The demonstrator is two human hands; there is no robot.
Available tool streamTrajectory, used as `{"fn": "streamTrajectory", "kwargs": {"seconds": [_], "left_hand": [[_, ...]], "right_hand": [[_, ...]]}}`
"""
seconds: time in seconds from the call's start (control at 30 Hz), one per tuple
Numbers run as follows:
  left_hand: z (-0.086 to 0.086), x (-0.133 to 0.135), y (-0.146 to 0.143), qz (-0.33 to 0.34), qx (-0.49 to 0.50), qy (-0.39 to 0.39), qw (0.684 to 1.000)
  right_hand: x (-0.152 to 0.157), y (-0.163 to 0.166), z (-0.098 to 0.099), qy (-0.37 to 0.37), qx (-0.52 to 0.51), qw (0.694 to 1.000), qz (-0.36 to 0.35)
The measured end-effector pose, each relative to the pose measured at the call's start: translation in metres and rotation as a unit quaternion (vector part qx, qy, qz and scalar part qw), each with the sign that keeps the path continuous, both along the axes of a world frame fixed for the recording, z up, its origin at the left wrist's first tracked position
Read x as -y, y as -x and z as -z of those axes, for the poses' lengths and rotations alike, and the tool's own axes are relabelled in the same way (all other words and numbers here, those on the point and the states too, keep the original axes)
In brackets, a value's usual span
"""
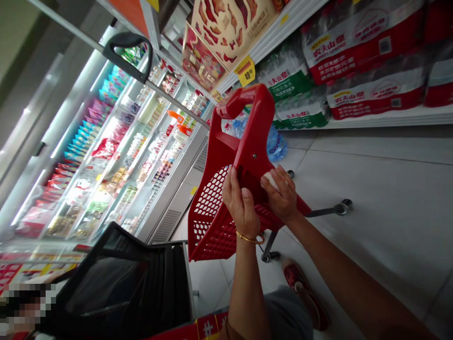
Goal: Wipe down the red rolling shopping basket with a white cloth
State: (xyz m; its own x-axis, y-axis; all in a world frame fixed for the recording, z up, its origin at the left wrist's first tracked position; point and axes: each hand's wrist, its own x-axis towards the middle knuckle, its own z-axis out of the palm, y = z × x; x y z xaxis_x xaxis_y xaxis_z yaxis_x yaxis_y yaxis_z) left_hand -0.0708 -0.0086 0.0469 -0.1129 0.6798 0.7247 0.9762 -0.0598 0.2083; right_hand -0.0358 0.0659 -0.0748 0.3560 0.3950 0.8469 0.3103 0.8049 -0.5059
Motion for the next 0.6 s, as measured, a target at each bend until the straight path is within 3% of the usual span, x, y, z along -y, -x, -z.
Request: {"fn": "streamTrajectory", "kwargs": {"seconds": [0.3, 0.6], "left_hand": [[-0.001, 0.0, 0.002, -0.017, -0.005, 0.003, 1.0], [-0.001, -0.001, 0.004, -0.016, -0.004, -0.006, 1.0]], "right_hand": [[0.015, 0.009, 0.045, 0.044, 0.01, 0.999, -0.003], [0.027, 0.003, 0.075, 0.057, 0.001, 0.997, -0.046]]}}
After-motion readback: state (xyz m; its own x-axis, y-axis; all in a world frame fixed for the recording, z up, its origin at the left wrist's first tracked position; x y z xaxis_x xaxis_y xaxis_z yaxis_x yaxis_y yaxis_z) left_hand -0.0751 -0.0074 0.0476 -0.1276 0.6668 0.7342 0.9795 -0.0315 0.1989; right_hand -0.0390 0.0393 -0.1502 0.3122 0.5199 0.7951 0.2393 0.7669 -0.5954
